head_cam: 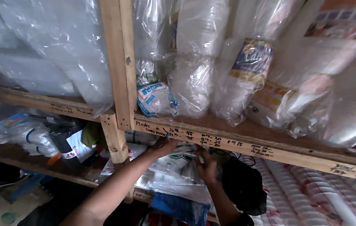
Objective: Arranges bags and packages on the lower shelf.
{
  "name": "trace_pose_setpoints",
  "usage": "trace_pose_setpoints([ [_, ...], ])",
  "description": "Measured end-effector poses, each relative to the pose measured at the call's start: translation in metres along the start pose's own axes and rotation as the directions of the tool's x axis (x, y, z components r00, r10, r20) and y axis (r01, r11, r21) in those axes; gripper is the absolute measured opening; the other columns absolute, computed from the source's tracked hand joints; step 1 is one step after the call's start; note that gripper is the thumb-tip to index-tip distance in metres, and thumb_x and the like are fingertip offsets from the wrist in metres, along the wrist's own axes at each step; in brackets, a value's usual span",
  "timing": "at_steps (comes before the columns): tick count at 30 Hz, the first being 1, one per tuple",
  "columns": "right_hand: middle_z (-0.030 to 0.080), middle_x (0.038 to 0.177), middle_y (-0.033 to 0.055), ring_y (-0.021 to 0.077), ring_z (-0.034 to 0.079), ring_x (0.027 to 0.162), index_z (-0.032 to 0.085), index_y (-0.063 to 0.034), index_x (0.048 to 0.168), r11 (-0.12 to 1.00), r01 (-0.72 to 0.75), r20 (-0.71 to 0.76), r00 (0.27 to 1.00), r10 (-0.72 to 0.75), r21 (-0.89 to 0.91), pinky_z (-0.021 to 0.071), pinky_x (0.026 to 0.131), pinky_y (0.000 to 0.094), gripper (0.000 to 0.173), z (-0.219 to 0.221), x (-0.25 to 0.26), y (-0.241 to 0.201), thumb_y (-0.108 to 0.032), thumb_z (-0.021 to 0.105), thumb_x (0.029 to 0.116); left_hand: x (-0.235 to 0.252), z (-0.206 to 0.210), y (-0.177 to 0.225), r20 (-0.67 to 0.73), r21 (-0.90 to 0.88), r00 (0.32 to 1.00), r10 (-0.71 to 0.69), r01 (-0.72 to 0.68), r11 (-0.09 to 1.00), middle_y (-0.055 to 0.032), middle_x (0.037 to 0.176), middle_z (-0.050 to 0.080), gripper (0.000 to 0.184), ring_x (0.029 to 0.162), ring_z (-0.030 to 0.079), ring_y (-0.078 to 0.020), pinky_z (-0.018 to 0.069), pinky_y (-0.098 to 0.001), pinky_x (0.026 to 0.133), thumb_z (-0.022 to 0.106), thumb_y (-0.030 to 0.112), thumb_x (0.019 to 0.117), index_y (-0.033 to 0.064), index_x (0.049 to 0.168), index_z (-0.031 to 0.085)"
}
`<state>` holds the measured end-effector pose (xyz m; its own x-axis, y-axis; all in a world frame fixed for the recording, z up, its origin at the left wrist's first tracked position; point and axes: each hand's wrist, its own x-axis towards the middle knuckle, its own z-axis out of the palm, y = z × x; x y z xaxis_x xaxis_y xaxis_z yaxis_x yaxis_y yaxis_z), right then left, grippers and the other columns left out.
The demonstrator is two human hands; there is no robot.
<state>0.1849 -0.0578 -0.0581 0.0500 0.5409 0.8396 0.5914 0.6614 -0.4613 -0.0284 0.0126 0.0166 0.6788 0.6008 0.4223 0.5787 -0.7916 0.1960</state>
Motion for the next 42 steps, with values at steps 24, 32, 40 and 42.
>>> trace_pose_setpoints([
  [24,0.074,0.108,0.0192,0.0207,0.071,0.107,0.071,0.0048,0.087,0.992,0.120,0.084,0.990,-0.116,-0.044,0.0571,0.095,0.0308,0.016,-0.015,-0.020,0.002,-0.009,0.064,0.0835,-0.012,-0.005,-0.008,0.171,-0.184,0.983,0.073,-0.041,0.982,-0.0179,0.158,0.042,0.046,0.143,0.044,-0.0373,0.0354,-0.0551,0.115,0.066,0.040,0.0976,0.0127,0.134,0.067],
  [32,0.074,0.109,0.0186,0.0202,0.071,0.108,0.072,0.0041,0.088,0.992,0.117,0.067,0.991,-0.113,-0.049,0.0570,0.095,0.0292,0.014,-0.016,-0.023,0.002,-0.006,0.064,0.0836,-0.008,-0.003,-0.008,0.155,-0.181,0.983,0.099,-0.070,0.981,-0.0187,0.156,0.045,0.043,0.141,0.045,-0.0382,0.0367,-0.0538,0.114,0.066,0.037,0.0985,0.0102,0.132,0.068],
  [40,0.074,0.107,0.0203,0.0253,0.072,0.107,0.073,0.0058,0.088,0.990,0.101,0.061,0.994,-0.095,-0.094,0.0585,0.095,0.0354,0.014,-0.015,-0.017,-0.002,-0.003,0.064,0.0821,-0.007,0.000,-0.003,0.197,-0.077,0.976,0.088,-0.074,0.994,-0.0179,0.158,0.043,0.044,0.143,0.044,-0.0388,0.0355,-0.0570,0.114,0.058,0.037,0.1017,0.0106,0.136,0.066],
  [42,0.074,0.107,0.0204,0.0260,0.072,0.107,0.073,0.0058,0.087,0.991,0.100,0.062,0.994,-0.094,-0.094,0.0584,0.095,0.0357,0.013,-0.015,-0.017,-0.003,-0.003,0.064,0.0821,-0.008,-0.001,0.003,0.211,-0.056,0.976,0.057,-0.046,0.997,-0.0167,0.160,0.041,0.044,0.144,0.042,-0.0394,0.0351,-0.0586,0.113,0.060,0.035,0.1002,0.0103,0.136,0.065],
])
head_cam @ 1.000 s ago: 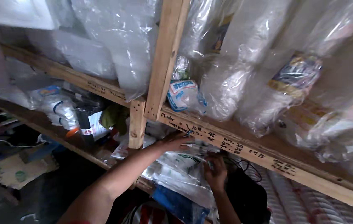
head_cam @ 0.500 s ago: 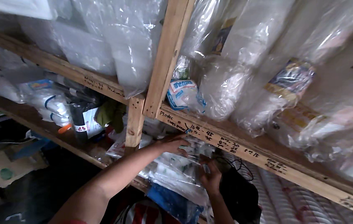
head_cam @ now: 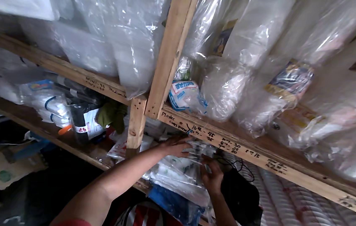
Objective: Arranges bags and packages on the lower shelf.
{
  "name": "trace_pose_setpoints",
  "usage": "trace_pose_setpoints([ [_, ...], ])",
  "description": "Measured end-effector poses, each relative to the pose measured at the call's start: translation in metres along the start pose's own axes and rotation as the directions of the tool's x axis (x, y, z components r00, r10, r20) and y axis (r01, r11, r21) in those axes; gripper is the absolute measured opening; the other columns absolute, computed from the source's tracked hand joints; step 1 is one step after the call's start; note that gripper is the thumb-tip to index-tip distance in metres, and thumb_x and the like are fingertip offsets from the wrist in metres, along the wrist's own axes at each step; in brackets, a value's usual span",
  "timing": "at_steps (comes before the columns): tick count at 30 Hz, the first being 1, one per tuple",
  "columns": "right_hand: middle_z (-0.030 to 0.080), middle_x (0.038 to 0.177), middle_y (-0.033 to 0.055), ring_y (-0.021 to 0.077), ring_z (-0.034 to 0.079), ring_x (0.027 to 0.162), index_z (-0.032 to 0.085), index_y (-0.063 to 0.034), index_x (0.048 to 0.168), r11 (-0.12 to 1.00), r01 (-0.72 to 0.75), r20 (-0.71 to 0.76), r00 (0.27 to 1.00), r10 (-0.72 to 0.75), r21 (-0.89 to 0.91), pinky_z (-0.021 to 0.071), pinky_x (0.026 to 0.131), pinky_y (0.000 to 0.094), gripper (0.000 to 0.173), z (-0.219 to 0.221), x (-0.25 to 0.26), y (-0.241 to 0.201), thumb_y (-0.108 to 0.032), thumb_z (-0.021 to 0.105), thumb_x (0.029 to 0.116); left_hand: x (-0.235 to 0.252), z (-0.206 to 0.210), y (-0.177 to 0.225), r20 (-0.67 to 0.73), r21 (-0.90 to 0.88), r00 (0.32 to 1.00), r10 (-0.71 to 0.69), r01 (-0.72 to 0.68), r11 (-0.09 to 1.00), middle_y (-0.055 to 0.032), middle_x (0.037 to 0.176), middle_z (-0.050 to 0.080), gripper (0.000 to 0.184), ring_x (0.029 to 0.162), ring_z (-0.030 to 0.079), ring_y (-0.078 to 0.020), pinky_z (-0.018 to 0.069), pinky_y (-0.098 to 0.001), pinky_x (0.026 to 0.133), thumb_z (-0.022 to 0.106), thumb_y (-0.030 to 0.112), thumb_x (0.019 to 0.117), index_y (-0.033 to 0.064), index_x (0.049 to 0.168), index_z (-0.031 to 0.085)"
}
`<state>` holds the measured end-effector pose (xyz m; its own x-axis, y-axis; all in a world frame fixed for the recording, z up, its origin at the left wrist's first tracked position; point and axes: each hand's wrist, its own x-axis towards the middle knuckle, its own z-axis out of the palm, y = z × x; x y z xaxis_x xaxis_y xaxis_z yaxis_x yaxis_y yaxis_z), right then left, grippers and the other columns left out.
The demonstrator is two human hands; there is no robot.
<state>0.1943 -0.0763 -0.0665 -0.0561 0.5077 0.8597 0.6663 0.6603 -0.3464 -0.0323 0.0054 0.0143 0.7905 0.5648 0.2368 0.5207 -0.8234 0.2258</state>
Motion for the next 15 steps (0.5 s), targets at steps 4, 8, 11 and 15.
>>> trace_pose_setpoints([
  [4,0.074,0.111,0.0214,0.0249,0.072,0.108,0.072,0.0066,0.087,1.000,0.008,0.010,1.000,-0.008,0.009,0.0580,0.095,0.0337,0.014,0.000,0.001,0.000,-0.003,0.064,0.0825,0.002,-0.004,0.009,0.023,0.031,1.000,-0.012,0.011,0.999,-0.0169,0.158,0.043,0.035,0.139,0.046,-0.0418,0.0378,-0.0614,0.110,0.057,0.023,0.1019,0.0063,0.131,0.068],
  [8,0.074,0.111,0.0206,0.0249,0.073,0.106,0.072,0.0073,0.089,1.000,0.002,0.025,1.000,-0.002,-0.021,0.0587,0.093,0.0349,0.015,-0.002,0.003,-0.004,-0.003,0.063,0.0821,0.001,0.003,0.000,-0.070,0.019,0.993,0.098,-0.097,0.995,-0.0175,0.149,0.054,0.029,0.131,0.056,-0.0400,0.0422,-0.0590,0.107,0.052,0.016,0.1033,0.0013,0.115,0.073],
  [11,0.074,0.107,0.0210,0.0272,0.073,0.105,0.071,0.0067,0.087,0.999,0.011,0.028,1.000,-0.011,-0.033,0.0591,0.092,0.0368,0.014,-0.001,0.002,-0.004,-0.003,0.063,0.0816,-0.003,0.010,-0.006,-0.148,-0.008,0.978,0.150,-0.152,0.988,-0.0166,0.144,0.058,0.027,0.127,0.059,-0.0380,0.0455,-0.0584,0.103,0.054,0.018,0.1016,0.0035,0.110,0.075],
  [15,0.075,0.103,0.0187,0.0225,0.073,0.100,0.069,0.0061,0.088,1.000,0.019,0.020,1.000,-0.019,-0.007,0.0590,0.089,0.0319,0.013,0.003,-0.001,-0.001,-0.003,0.062,0.0823,-0.007,0.009,-0.006,-0.154,-0.200,0.984,0.095,-0.125,0.972,-0.0174,0.148,0.054,0.025,0.136,0.052,-0.0348,0.0418,-0.0531,0.111,0.066,0.023,0.0955,0.0062,0.110,0.077],
])
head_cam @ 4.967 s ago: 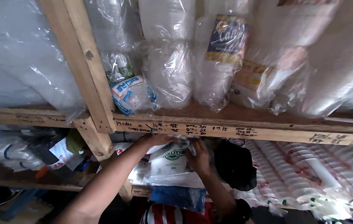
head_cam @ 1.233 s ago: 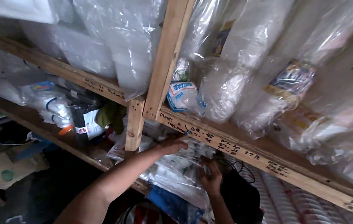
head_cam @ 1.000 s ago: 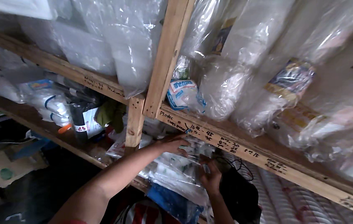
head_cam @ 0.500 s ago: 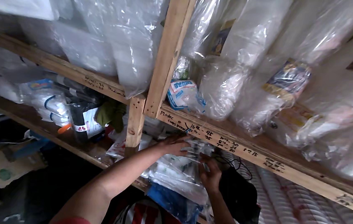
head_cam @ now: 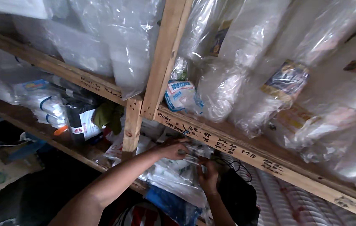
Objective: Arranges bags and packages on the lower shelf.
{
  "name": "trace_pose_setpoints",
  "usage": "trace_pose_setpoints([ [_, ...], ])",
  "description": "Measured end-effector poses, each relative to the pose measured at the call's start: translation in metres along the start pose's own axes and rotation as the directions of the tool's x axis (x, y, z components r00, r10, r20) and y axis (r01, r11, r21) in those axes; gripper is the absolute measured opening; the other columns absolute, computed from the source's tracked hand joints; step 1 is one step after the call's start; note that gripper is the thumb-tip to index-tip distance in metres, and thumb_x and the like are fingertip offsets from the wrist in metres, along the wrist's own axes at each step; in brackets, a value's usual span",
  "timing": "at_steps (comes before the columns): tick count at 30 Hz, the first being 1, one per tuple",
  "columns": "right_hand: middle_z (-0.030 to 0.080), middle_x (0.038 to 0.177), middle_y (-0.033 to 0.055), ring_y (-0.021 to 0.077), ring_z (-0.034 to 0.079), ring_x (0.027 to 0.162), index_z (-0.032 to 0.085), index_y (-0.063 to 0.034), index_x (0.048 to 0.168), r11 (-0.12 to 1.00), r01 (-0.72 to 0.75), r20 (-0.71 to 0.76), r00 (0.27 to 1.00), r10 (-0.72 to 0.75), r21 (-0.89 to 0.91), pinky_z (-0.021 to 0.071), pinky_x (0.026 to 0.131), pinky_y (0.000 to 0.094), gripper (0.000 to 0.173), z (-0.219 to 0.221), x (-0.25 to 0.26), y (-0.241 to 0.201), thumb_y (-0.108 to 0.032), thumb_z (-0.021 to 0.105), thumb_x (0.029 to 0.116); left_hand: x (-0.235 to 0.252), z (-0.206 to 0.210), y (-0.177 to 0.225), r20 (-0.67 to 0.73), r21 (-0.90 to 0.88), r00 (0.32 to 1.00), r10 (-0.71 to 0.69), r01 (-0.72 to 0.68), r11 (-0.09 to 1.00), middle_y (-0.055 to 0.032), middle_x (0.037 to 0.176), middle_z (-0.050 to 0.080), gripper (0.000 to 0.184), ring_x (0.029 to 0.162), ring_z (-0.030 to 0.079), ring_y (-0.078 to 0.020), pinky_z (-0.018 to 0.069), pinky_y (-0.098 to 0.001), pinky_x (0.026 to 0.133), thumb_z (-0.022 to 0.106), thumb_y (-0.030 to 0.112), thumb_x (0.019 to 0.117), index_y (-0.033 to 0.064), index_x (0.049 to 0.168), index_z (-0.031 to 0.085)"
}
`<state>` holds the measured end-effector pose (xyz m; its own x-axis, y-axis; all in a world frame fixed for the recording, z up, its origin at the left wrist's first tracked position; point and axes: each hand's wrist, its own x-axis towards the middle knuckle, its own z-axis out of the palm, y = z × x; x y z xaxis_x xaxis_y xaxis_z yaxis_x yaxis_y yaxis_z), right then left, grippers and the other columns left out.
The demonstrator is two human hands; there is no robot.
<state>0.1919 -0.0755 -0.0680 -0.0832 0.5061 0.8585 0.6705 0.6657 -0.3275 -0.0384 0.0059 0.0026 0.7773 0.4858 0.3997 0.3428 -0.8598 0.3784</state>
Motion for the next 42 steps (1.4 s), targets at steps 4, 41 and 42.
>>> trace_pose_setpoints([
  [4,0.071,0.109,0.0254,0.0232,0.074,0.095,0.059,0.0177,0.113,0.996,-0.082,-0.024,0.996,0.083,0.041,0.0607,0.085,0.0327,0.037,0.004,-0.001,-0.005,-0.001,0.065,0.0818,0.000,-0.006,0.001,-0.086,-0.243,0.996,-0.024,0.002,0.970,-0.0271,0.136,0.058,0.029,0.119,0.060,-0.0319,0.0486,-0.0407,0.102,0.069,0.019,0.0941,-0.0095,0.091,0.072],
  [41,0.076,0.099,0.0175,0.0220,0.075,0.090,0.075,0.0052,0.098,0.997,-0.027,0.002,1.000,0.027,-0.069,0.0606,0.084,0.0332,0.025,-0.014,-0.030,-0.006,-0.010,0.068,0.0799,-0.008,0.029,0.014,-0.289,0.158,0.909,0.301,-0.265,0.951,-0.0122,0.099,0.074,0.018,0.092,0.073,-0.0254,0.0594,-0.0407,0.084,0.057,0.007,0.0997,0.0036,0.098,0.074],
  [42,0.076,0.097,0.0167,0.0205,0.074,0.090,0.075,0.0035,0.097,0.996,-0.018,-0.003,1.000,0.018,-0.085,0.0601,0.084,0.0308,0.025,-0.016,-0.032,-0.007,-0.013,0.068,0.0799,-0.013,0.030,0.015,-0.332,0.159,0.894,0.301,-0.262,0.952,-0.0111,0.101,0.075,0.019,0.094,0.073,-0.0236,0.0591,-0.0389,0.085,0.057,0.012,0.1010,0.0047,0.098,0.075],
])
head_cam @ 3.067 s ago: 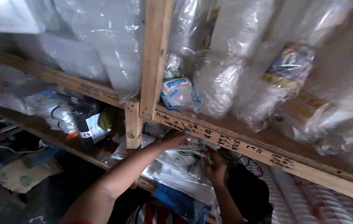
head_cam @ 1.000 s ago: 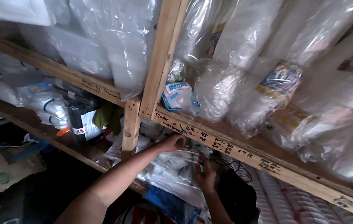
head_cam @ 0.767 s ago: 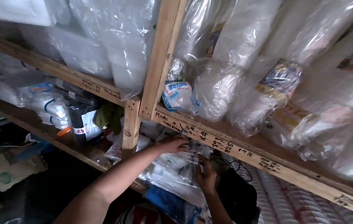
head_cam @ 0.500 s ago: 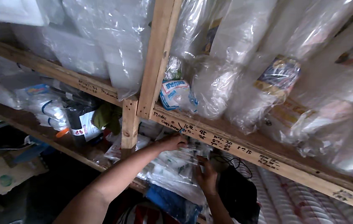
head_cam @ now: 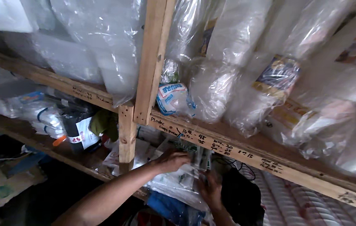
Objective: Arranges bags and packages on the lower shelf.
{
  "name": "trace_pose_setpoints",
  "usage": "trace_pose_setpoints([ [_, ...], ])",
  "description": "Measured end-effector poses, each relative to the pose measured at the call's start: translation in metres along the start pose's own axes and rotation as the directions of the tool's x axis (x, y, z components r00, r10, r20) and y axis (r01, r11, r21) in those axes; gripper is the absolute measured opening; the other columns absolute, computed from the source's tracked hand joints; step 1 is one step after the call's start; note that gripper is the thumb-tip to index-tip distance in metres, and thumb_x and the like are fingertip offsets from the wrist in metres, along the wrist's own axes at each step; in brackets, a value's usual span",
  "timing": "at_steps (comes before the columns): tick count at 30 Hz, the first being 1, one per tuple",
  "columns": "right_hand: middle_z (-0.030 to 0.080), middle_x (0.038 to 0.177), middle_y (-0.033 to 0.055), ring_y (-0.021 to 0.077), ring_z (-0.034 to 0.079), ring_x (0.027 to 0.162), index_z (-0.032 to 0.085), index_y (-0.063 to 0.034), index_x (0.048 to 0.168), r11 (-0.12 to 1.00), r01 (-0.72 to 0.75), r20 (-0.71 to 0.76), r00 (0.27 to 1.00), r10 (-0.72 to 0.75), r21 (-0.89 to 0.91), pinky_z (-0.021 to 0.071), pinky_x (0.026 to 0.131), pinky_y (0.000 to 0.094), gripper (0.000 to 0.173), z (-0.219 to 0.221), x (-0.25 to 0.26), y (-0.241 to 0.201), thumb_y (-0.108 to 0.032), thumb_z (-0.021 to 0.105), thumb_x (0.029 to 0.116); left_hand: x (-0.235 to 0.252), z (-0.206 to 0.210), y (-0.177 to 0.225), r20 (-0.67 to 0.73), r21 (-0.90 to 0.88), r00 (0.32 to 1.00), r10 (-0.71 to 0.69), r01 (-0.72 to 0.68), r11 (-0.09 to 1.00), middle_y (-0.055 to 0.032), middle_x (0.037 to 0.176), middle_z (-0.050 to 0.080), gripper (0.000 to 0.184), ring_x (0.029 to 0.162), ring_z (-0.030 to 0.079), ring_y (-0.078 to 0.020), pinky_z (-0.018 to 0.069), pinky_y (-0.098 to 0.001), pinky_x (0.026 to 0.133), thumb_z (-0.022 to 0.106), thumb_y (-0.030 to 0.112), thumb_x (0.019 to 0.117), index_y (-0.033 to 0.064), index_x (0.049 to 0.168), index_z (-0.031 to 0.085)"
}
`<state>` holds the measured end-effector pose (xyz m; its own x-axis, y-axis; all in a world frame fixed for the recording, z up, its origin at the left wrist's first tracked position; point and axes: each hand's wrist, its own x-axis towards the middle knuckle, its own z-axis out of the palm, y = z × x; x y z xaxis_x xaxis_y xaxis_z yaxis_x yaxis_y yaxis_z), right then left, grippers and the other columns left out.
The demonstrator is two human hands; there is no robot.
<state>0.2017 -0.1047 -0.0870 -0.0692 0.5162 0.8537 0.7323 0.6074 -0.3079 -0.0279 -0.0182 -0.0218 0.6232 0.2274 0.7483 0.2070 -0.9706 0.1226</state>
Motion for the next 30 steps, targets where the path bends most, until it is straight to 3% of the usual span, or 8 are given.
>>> trace_pose_setpoints([
  [3,0.075,0.100,0.0163,0.0176,0.072,0.096,0.076,0.0006,0.100,1.000,0.022,0.008,1.000,-0.022,0.001,0.0579,0.088,0.0262,0.028,-0.002,-0.005,0.002,-0.021,0.067,0.0846,0.001,-0.025,0.005,-0.043,0.075,0.833,-0.551,0.553,0.830,-0.0207,0.120,0.071,0.048,0.117,0.066,-0.0333,0.0500,-0.0493,0.104,0.052,0.041,0.1041,-0.0006,0.121,0.071],
  [6,0.073,0.115,0.0190,0.0211,0.070,0.109,0.073,0.0022,0.115,0.999,-0.038,0.101,0.994,0.034,0.038,0.0577,0.094,0.0333,0.057,-0.005,-0.013,0.000,-0.050,0.063,0.0934,0.016,-0.039,-0.031,0.182,0.092,0.263,-0.948,0.955,0.282,-0.0290,0.148,0.048,0.090,0.139,0.046,-0.0440,0.0352,-0.0631,0.113,0.043,0.070,0.0982,-0.0020,0.152,0.040],
  [11,0.067,0.127,0.0234,0.0392,0.067,0.115,0.063,0.0070,0.128,0.966,-0.203,0.177,0.957,0.231,-0.160,0.0552,0.095,0.0553,0.100,-0.008,-0.026,-0.030,-0.072,0.076,0.0679,0.004,-0.028,-0.028,0.481,-0.183,0.123,-0.868,0.982,0.038,-0.0218,0.140,0.058,0.075,0.133,0.052,-0.0341,0.0388,-0.0548,0.113,0.071,0.054,0.0908,0.0005,0.141,0.054],
  [16,0.050,0.142,0.0369,0.0540,0.054,0.127,0.048,0.0150,0.140,0.875,-0.461,0.129,0.869,0.479,-0.146,0.0488,0.103,0.0603,0.088,-0.019,-0.030,-0.036,-0.001,0.087,0.0636,0.007,-0.016,0.002,0.530,-0.421,0.280,-0.801,0.906,0.038,-0.0171,0.124,0.065,0.050,0.115,0.063,-0.0230,0.0506,-0.0424,0.102,0.073,0.026,0.0948,-0.0025,0.133,0.057],
  [20,0.033,0.158,0.0306,0.0319,0.044,0.142,0.025,0.0093,0.154,0.817,-0.565,0.144,0.823,0.550,0.114,0.0470,0.112,0.0379,0.127,-0.049,-0.025,-0.035,-0.036,0.095,0.0585,-0.015,-0.006,0.012,0.378,-0.522,0.231,-0.897,0.853,0.000,-0.0205,0.156,0.041,0.091,0.144,0.041,-0.0313,0.0376,-0.0518,0.116,0.077,0.044,0.0895,0.0041,0.157,0.031],
  [23,0.031,0.159,0.0295,0.0237,0.043,0.144,0.018,0.0102,0.155,0.824,-0.510,0.095,0.859,0.503,0.249,0.0453,0.113,0.0307,0.142,-0.060,-0.004,-0.027,-0.055,0.093,0.0534,-0.047,-0.001,0.032,0.163,-0.570,0.566,-0.808,0.723,0.391,-0.0224,0.169,0.012,0.124,0.156,0.020,-0.0302,0.0261,-0.0452,0.125,0.086,0.043,0.0763,0.0003,0.163,0.007],
  [26,0.028,0.162,0.0275,0.0279,0.036,0.148,0.029,0.0046,0.157,0.775,-0.582,0.217,0.813,0.541,0.248,0.0384,0.118,0.0384,0.115,-0.054,0.027,-0.006,-0.054,0.082,0.0742,-0.062,0.020,0.038,0.026,-0.522,0.739,-0.673,0.584,0.621,-0.0271,0.167,0.013,0.149,0.156,0.020,-0.0322,0.0244,-0.0429,0.126,0.100,0.037,0.0505,-0.0065,0.160,0.009],
  [30,0.054,0.147,0.0202,0.0239,0.057,0.131,0.047,-0.0002,0.150,0.632,-0.758,0.358,0.641,0.679,0.160,0.0489,0.109,0.0399,0.060,-0.025,0.055,-0.003,-0.029,0.063,0.1000,-0.047,0.042,0.035,-0.032,-0.434,0.679,-0.733,0.651,0.622,-0.0285,0.163,0.026,0.129,0.151,0.030,-0.0376,0.0296,-0.0437,0.123,0.097,0.026,0.0624,-0.0065,0.159,0.018],
])
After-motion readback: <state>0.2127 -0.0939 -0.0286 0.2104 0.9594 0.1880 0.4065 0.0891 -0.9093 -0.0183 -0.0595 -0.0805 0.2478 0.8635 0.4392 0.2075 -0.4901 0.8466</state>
